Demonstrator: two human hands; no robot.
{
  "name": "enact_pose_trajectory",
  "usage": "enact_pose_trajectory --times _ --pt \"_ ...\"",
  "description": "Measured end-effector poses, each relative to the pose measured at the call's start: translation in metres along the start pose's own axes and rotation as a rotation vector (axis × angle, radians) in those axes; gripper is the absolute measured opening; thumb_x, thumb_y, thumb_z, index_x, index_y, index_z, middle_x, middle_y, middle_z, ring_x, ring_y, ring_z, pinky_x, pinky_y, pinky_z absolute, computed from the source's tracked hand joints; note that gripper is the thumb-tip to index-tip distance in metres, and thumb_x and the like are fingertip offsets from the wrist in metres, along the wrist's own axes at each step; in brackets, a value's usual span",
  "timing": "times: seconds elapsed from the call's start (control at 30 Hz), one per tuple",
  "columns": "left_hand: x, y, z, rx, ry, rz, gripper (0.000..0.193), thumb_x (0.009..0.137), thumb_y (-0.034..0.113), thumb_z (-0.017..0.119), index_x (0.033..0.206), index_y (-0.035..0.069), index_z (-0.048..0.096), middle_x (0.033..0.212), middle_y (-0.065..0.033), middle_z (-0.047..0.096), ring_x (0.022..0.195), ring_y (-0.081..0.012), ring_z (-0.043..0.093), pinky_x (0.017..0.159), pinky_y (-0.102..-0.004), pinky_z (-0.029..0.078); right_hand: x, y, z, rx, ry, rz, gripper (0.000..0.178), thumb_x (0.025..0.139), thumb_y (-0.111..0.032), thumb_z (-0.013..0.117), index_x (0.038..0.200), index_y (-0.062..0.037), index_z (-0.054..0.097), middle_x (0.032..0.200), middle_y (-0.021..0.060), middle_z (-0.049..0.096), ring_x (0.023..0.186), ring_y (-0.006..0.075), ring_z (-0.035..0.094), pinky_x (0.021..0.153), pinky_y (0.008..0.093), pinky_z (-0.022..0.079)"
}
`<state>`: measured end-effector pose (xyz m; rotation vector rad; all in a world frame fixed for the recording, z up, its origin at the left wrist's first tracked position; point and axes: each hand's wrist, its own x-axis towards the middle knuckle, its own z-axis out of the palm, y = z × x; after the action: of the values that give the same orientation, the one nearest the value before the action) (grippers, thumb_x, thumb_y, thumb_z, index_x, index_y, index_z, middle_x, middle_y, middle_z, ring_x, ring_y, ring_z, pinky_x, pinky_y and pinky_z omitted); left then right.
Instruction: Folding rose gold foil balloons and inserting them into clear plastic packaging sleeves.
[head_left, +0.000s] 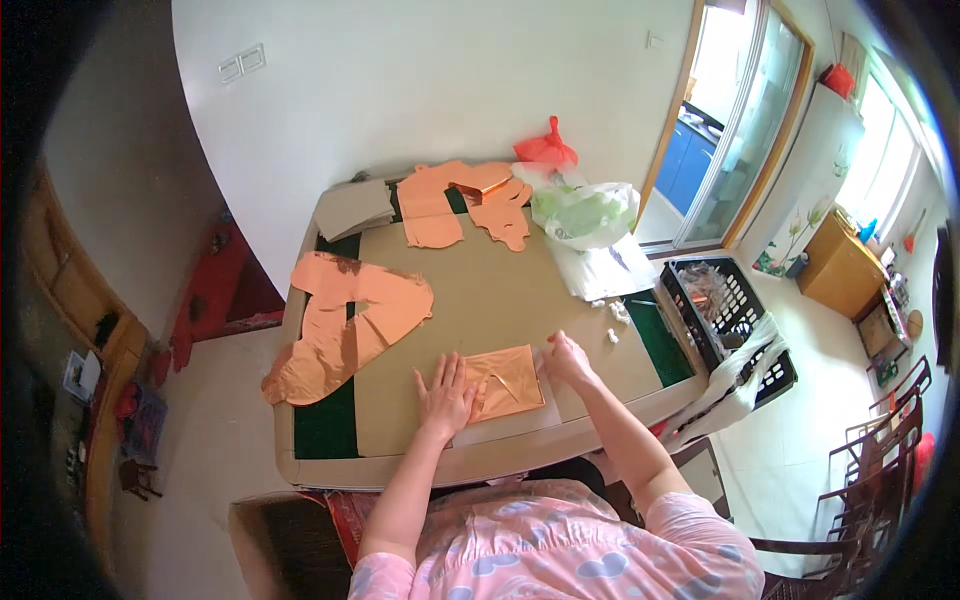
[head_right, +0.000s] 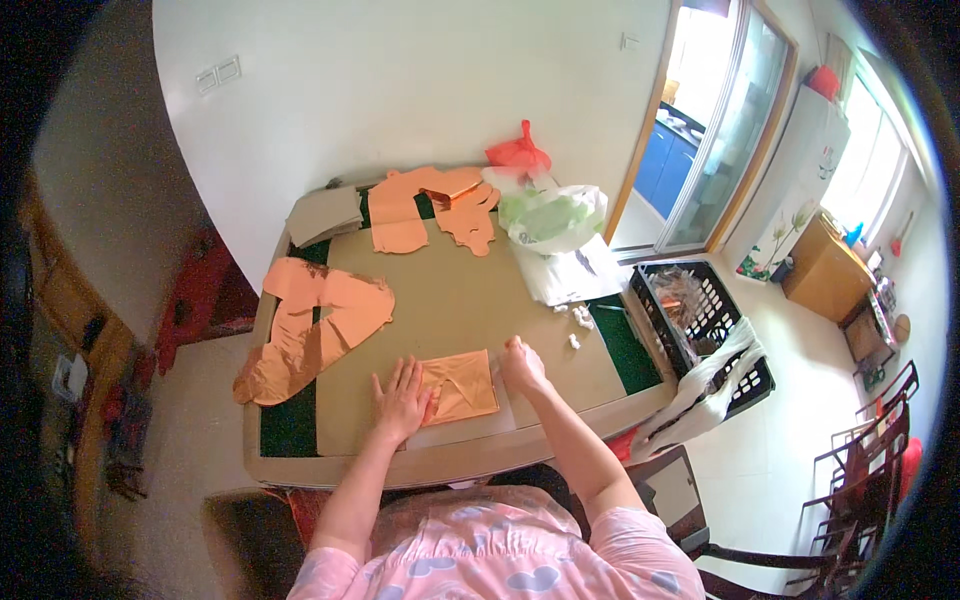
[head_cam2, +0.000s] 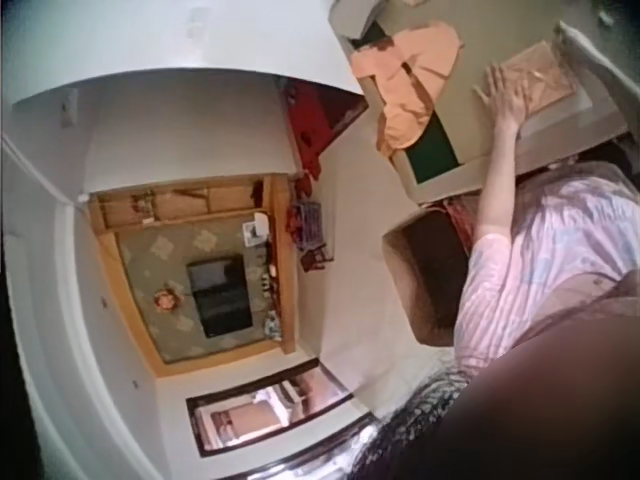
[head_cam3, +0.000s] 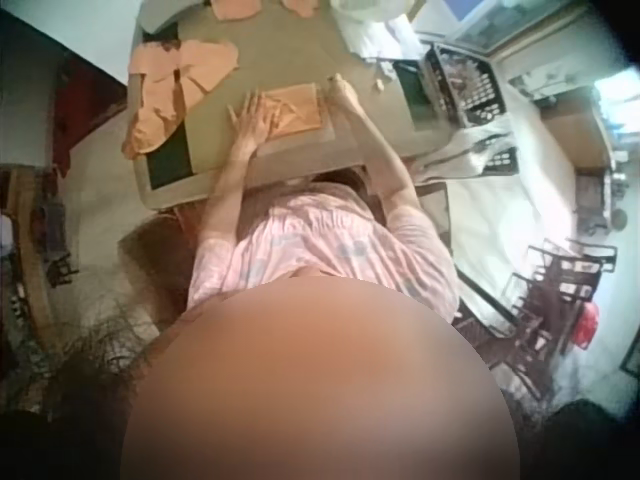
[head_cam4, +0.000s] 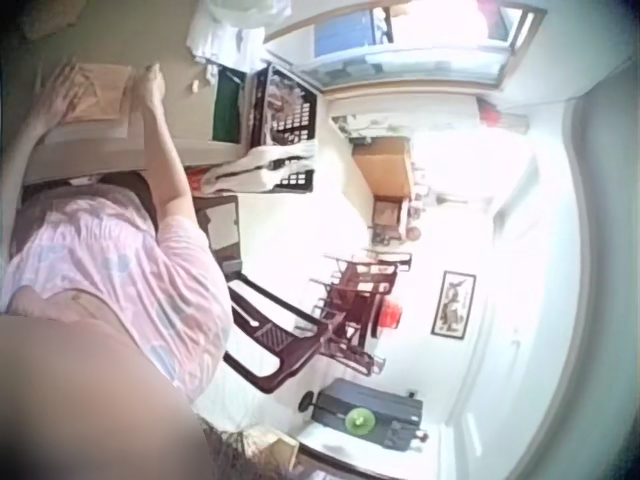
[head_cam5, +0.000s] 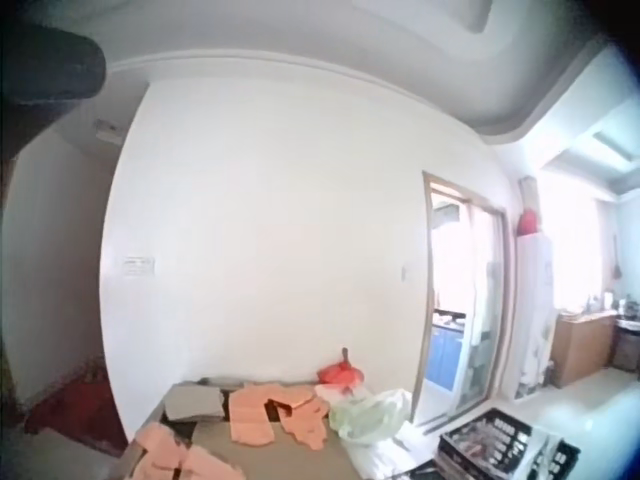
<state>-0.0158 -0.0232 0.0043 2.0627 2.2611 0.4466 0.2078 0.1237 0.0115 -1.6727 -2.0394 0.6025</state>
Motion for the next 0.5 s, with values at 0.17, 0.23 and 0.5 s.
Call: enact_pose_trajectory --times 0.17,0.23,0.5 --pt "-0.002 -0.002 0.005 -0.053 -0.024 -0.02 0.061 0.097 0.042 0.039 0.148 0.01 0.028 0.156 -0.0046 0.024 0.145 -0.0224 0.019 0.112 -0.0642 0.008 0.004 -0.002 0.0 -0.017 -0.176 0.003 0.031 0.075 -0.026 0.072 0.094 -0.0021 0.065 0.092 0.0145 0.069 0.091 0.0294 0.066 0.08 0.0377 0.053" --pt "-0.003 -0.005 0.006 -0.049 -0.02 -0.029 0.061 0.097 0.043 0.038 0.148 0.01 0.028 0.156 -0.0047 0.024 0.145 -0.0225 0.019 0.112 -0.0641 0.008 0.004 -0.014 -0.003 0.026 -0.165 0.009 0.031 0.075 -0.027 0.073 0.092 -0.0017 0.066 0.091 0.0144 0.069 0.089 0.0284 0.066 0.078 0.037 0.054" --pt "0.005 -0.001 0.012 -0.054 -0.014 -0.028 0.062 0.097 0.044 0.038 0.148 0.01 0.028 0.156 -0.0055 0.025 0.145 -0.0232 0.02 0.112 -0.0638 0.01 0.022 0.051 -0.02 0.162 -0.317 0.045 0.035 0.072 -0.018 0.075 0.098 0.0036 0.066 0.078 0.0098 0.068 0.068 0.0171 0.064 0.061 0.0311 0.052"
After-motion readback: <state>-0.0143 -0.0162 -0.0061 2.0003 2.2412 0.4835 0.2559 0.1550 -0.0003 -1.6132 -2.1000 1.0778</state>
